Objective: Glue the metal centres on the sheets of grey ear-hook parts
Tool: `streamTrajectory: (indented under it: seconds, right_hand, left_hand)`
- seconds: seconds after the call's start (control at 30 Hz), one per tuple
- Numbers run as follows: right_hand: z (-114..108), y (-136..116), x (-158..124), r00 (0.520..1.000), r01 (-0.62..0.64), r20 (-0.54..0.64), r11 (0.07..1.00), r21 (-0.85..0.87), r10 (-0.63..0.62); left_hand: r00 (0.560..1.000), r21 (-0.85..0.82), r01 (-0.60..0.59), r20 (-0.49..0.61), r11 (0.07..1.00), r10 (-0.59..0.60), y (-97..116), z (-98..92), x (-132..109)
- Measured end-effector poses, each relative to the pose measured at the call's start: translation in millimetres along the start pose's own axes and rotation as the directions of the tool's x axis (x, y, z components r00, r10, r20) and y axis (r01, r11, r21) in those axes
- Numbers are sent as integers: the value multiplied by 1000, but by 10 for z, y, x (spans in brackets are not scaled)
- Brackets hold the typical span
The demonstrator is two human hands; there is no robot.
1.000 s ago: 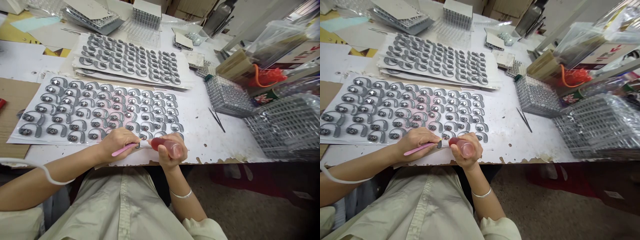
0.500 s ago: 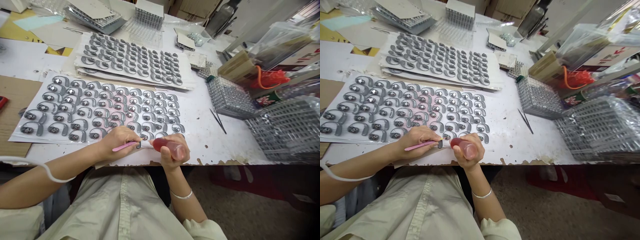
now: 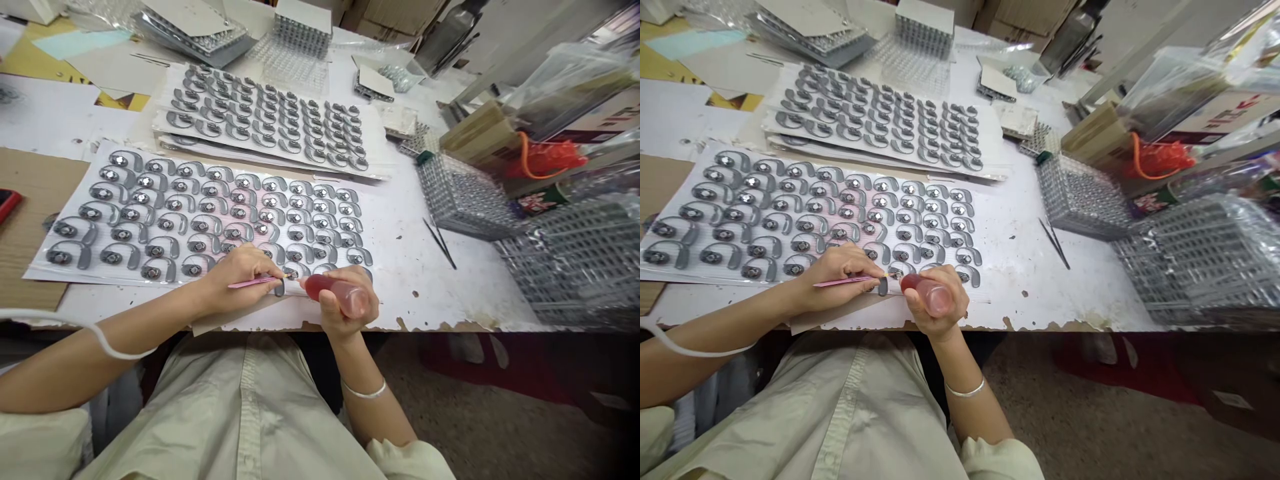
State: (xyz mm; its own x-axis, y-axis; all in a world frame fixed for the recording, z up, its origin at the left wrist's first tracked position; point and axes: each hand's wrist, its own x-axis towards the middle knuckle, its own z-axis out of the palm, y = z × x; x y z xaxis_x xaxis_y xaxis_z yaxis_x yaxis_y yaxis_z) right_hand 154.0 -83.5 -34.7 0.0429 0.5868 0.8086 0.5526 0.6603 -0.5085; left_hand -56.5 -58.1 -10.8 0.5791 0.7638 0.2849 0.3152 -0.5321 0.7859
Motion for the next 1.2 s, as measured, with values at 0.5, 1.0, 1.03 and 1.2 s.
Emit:
streamTrajectory:
  seconds: [0.5,1.0,1.03,1.2]
  right_hand:
    - [20,1,-13,1000,3,-31,1000,18,-2]
    - [-575,235,397,576,-532,-117,480,698,809]
    - [-635,267,404,578,-527,-111,474,706,808]
    - [-756,434,360,621,-490,-100,485,724,777]
  left_hand:
    - [1000,3,1,-14,1000,-1,4,3,5]
    - [898,166,-366,-194,916,394,252,-271,223]
    - [898,181,-369,-184,912,400,313,-350,254]
    - [813,149,-89,-561,985,158,566,-741,263]
